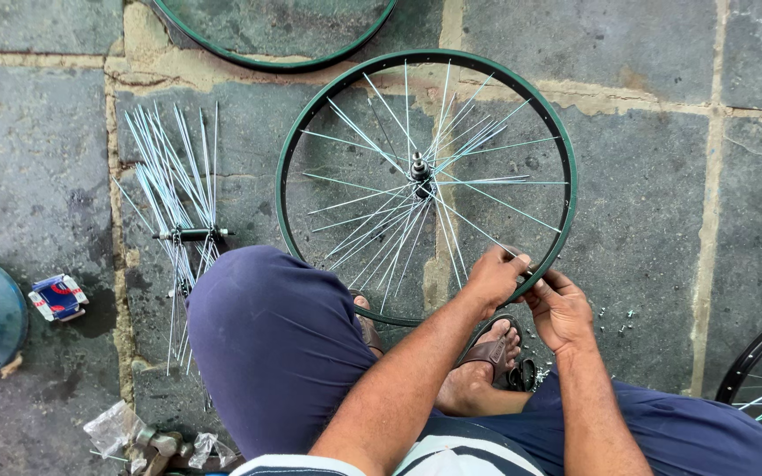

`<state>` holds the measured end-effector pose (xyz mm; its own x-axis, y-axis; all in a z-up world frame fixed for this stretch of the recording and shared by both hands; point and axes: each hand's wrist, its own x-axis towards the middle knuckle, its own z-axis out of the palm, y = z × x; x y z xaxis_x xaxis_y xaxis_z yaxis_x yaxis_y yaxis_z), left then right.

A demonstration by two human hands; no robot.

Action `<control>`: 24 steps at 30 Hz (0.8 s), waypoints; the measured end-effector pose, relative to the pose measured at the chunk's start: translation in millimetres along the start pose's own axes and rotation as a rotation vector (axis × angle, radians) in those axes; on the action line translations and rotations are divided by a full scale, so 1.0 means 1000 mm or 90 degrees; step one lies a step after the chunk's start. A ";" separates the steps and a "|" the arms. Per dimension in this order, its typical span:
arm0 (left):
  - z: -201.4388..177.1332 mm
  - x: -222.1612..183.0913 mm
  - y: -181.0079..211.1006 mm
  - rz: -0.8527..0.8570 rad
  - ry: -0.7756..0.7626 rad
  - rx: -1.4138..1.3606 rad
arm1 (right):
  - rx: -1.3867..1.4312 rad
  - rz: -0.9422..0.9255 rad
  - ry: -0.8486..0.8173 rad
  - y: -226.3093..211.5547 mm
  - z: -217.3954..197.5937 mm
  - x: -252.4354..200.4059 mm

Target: The person assembles a bicycle wheel by inserting metal spokes into the hub and through the holes in the rim, then securing them with small nuts.

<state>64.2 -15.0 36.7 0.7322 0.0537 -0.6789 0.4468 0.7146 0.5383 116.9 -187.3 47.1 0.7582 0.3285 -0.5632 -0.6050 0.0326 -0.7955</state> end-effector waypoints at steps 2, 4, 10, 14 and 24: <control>0.002 -0.001 -0.001 0.107 0.077 0.105 | 0.015 0.005 0.001 0.000 0.002 -0.001; 0.004 0.000 -0.001 0.158 0.131 0.156 | 0.033 0.007 0.008 0.001 0.003 -0.001; -0.004 0.001 0.001 0.069 0.109 0.005 | 0.046 0.001 -0.008 0.006 0.003 -0.002; -0.003 -0.003 -0.002 0.115 0.156 0.174 | 0.029 0.011 -0.011 0.006 0.001 -0.001; 0.001 -0.009 0.005 0.148 0.183 0.317 | 0.003 0.010 0.021 0.010 -0.004 0.002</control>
<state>59.8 -12.6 45.8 0.7027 0.4037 -0.5859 0.5291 0.2540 0.8096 113.5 -189.9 37.6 0.7564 0.2974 -0.5826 -0.6180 0.0328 -0.7855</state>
